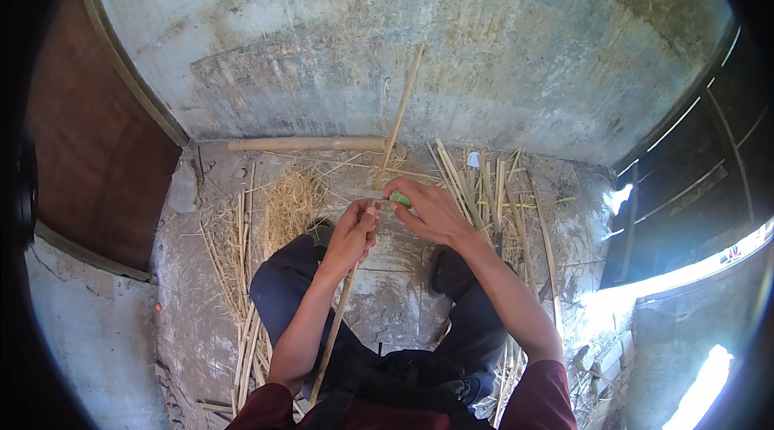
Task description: The person shaves a thin wooden stick with a knife, creating wood shavings on the floor.
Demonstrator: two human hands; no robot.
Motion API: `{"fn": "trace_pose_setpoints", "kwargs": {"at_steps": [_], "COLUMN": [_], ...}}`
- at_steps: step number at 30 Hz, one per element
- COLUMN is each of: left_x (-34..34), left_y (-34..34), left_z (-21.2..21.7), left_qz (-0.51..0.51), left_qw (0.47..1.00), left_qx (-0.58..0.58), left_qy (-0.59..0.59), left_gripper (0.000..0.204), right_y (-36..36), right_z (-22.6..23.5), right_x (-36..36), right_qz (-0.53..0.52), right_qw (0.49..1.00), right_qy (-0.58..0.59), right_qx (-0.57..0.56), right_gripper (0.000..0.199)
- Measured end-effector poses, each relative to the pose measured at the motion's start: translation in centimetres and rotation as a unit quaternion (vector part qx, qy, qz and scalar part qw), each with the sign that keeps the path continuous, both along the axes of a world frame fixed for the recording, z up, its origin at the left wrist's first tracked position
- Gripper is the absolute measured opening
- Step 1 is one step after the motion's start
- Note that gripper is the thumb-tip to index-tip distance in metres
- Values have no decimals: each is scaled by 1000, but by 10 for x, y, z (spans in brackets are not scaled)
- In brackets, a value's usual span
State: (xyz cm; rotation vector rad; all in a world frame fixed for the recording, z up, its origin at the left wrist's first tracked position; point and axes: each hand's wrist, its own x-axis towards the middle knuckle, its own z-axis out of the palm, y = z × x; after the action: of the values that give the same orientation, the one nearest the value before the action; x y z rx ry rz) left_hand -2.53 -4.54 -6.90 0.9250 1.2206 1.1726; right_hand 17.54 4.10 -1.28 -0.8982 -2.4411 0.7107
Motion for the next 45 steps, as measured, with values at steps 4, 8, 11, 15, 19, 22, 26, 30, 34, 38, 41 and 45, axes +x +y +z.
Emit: {"fn": "trace_pose_setpoints", "kwargs": {"at_steps": [4, 8, 11, 15, 19, 22, 26, 30, 34, 38, 41, 45], "left_x": [1, 2, 2, 3, 4, 6, 5, 5, 6, 6, 6, 5], "left_y": [0, 1, 1, 1, 2, 3, 5, 6, 6, 6, 6, 8], "left_z": [7, 8, 5, 2, 3, 3, -6, -8, -6, -3, -2, -7], "left_qz": [2, 18, 26, 25, 28, 38, 44, 52, 51, 51, 47, 47], "left_qw": [1000, 1000, 999, 998, 998, 998, 997, 996, 995, 996, 997, 997], "left_qx": [-4, -15, -2, 19, 18, 12, 37, 41, 49, 35, 28, 32], "left_qy": [-1, 8, 32, 45, 52, 47, 60, 66, 68, 64, 58, 44], "left_gripper": [34, 41, 46, 49, 49, 50, 51, 52, 52, 49, 48, 46], "right_y": [3, 2, 3, 3, 5, 7, 9, 7, 6, 5, 6, 5], "right_z": [-8, -8, -6, -3, -9, -12, -13, -9, -7, -8, -8, -6], "right_x": [1, -1, -2, -1, 0, 0, -1, -3, -2, -3, -2, -3], "right_qz": [11, 21, 30, 38, 52, 63, 70, 61, 58, 56, 60, 60], "right_qw": [1000, 999, 998, 996, 995, 992, 992, 991, 991, 991, 992, 994], "right_qy": [7, 22, 43, 43, 66, 95, 96, 102, 98, 104, 101, 82], "right_qx": [12, -17, -45, -66, -60, -52, -39, -64, -69, -69, -53, -28], "right_gripper": [27, 24, 20, 17, 22, 20, 17, 14, 13, 13, 14, 15]}}
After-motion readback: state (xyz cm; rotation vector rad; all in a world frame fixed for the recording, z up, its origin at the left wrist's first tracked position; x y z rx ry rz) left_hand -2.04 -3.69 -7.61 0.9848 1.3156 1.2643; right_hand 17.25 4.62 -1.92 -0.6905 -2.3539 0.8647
